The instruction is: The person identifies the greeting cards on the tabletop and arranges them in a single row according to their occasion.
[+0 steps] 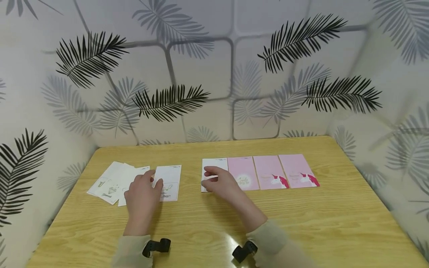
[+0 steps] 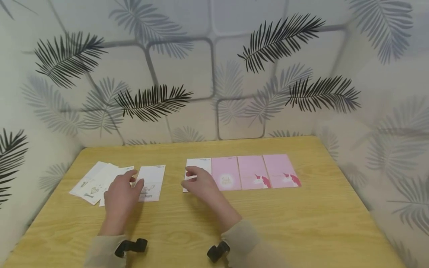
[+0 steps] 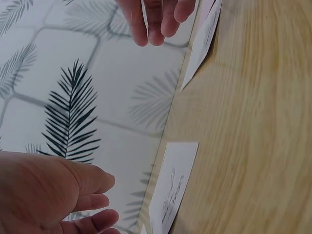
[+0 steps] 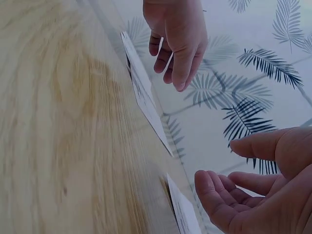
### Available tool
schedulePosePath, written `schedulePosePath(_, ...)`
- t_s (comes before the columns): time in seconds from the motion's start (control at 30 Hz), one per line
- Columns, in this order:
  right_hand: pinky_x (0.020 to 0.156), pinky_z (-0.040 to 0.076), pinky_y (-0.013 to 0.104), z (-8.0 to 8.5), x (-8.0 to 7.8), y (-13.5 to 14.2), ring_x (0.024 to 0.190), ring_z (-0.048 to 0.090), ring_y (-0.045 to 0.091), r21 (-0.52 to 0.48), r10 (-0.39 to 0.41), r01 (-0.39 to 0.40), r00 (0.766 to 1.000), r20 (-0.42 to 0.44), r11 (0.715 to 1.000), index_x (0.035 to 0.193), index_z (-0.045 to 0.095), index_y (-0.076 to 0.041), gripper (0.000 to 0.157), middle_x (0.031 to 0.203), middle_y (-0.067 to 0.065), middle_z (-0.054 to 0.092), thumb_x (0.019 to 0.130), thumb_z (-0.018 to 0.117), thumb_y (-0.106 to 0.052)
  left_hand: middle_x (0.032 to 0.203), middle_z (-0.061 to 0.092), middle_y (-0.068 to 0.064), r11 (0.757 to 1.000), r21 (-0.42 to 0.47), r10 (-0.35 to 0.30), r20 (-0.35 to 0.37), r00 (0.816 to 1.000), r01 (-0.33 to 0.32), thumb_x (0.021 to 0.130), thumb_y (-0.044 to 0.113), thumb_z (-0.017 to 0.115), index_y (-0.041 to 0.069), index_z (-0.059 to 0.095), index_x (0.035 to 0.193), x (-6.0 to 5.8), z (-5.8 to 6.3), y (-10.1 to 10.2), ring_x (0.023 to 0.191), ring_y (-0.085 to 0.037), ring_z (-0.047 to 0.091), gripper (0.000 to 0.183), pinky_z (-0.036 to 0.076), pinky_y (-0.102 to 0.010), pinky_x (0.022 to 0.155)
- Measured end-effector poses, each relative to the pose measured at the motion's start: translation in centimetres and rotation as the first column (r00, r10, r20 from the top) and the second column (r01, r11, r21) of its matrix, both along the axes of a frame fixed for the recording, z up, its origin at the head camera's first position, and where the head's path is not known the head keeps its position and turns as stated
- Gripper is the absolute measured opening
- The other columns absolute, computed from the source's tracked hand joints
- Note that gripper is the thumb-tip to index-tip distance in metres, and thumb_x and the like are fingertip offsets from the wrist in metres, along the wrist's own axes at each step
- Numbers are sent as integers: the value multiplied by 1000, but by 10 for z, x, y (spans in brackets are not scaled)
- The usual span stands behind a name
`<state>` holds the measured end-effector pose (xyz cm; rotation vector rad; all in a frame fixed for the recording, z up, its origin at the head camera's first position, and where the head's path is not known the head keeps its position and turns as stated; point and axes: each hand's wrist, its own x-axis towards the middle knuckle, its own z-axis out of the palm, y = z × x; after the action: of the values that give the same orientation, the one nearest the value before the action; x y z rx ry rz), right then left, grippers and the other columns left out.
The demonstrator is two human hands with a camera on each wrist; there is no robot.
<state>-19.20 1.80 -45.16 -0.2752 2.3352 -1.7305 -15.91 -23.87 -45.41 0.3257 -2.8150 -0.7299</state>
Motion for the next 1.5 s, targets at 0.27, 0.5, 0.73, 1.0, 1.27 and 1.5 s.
schedulePosePath(0.27,97,60,39,-1,7,-24,128,65,30,-61,56,-52,996,71,997,159,56,-1,65,150,18,63,98,75,-12,125,72,-22,1000,-1,20,51,998,-20,107,26,66,2,65,148,5,-8,-20,114,-51,64,48,44,-74,93)
schedulePosePath(0.5,102,58,40,-6,8,-40,136,62,30,-88,69,-60,992,102,994,162,53,-2,70,155,16,60,98,77,-14,122,73,-22,1000,-4,12,96,995,-12,105,24,72,0,66,147,2,-14,-26,107,-50,66,49,49,-69,87)
schedulePosePath(0.73,101,59,40,-8,10,-51,141,58,34,-175,93,-65,984,155,982,164,48,1,72,158,19,55,99,77,-8,115,72,-20,1000,0,5,125,992,-5,103,24,74,-1,68,144,0,-19,-28,100,-45,66,49,51,-65,83)
schedulePosePath(1.0,99,61,44,-7,11,-62,140,57,36,-240,87,-38,976,198,970,164,47,4,73,157,20,55,98,78,-3,111,72,-19,1000,-13,-21,121,992,23,100,23,77,-2,68,142,-2,-24,-31,97,-43,67,49,52,-63,81)
schedulePosePath(1.27,102,60,45,-10,10,-69,142,56,36,-273,84,-14,966,246,962,163,47,4,72,159,20,54,98,77,-3,112,71,-19,999,-41,-27,124,992,32,100,23,78,1,72,139,-1,-25,-30,102,-48,66,45,52,-66,80)
schedulePosePath(1.5,103,59,47,-13,9,-74,146,53,42,-376,100,27,944,313,926,164,41,11,76,165,30,43,96,74,5,114,70,-19,999,-38,-18,137,990,24,101,23,77,2,71,141,-2,-27,-30,105,-48,65,46,51,-67,83)
